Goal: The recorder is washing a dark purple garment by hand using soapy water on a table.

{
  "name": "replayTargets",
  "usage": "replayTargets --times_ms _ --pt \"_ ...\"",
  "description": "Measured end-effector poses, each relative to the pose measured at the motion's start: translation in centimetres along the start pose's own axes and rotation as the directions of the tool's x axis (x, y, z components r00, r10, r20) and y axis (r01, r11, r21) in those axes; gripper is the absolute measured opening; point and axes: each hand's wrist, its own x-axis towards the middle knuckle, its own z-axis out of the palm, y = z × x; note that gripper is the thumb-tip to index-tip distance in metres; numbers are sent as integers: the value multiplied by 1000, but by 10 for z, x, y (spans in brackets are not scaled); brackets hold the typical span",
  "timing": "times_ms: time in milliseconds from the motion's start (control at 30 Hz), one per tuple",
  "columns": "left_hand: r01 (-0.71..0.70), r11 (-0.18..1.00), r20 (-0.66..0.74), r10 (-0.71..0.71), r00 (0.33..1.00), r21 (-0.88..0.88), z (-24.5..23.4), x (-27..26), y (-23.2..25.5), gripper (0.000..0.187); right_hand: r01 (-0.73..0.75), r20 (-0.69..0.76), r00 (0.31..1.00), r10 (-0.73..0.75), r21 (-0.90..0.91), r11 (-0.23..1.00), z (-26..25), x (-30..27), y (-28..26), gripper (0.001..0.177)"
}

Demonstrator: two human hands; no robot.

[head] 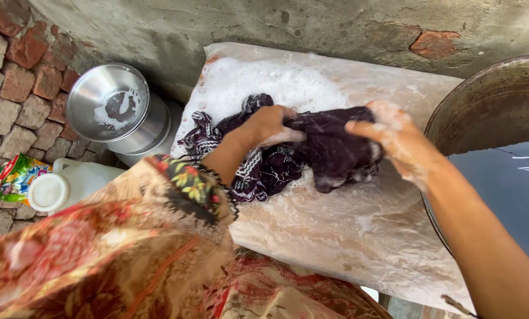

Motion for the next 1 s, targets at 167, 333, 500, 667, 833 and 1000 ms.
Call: replayTargets --times_ms 167,333,500,667,833,1000 --pt "222 876 49 -223 974 -429 -37 -47 -9 63 9 -86 996 0 107 994 -16 17 21 72" --pt "152 398 72 -207 976 -905 -34 -69 -14 49 26 -128 992 -3 176 984 2 24 12 71" --pt "-148 -217 -67 -339 938 -965 -2 -41 -59 24 -168 181 957 224 -283 944 18 34 23 100" --pt "-14 -404 199 -480 854 -914 27 -10 -9 21 -75 3 997 76 179 981 37 41 3 90" --pt "-2 -548 240 -371 897 -837 65 32 65 38 74 -334 942 -39 91 993 91 44 -29 70" --pt "-41 -621 -19 -41 999 -783 135 121 -16 54 283 -495 775 -394 -286 915 93 79 1 46"
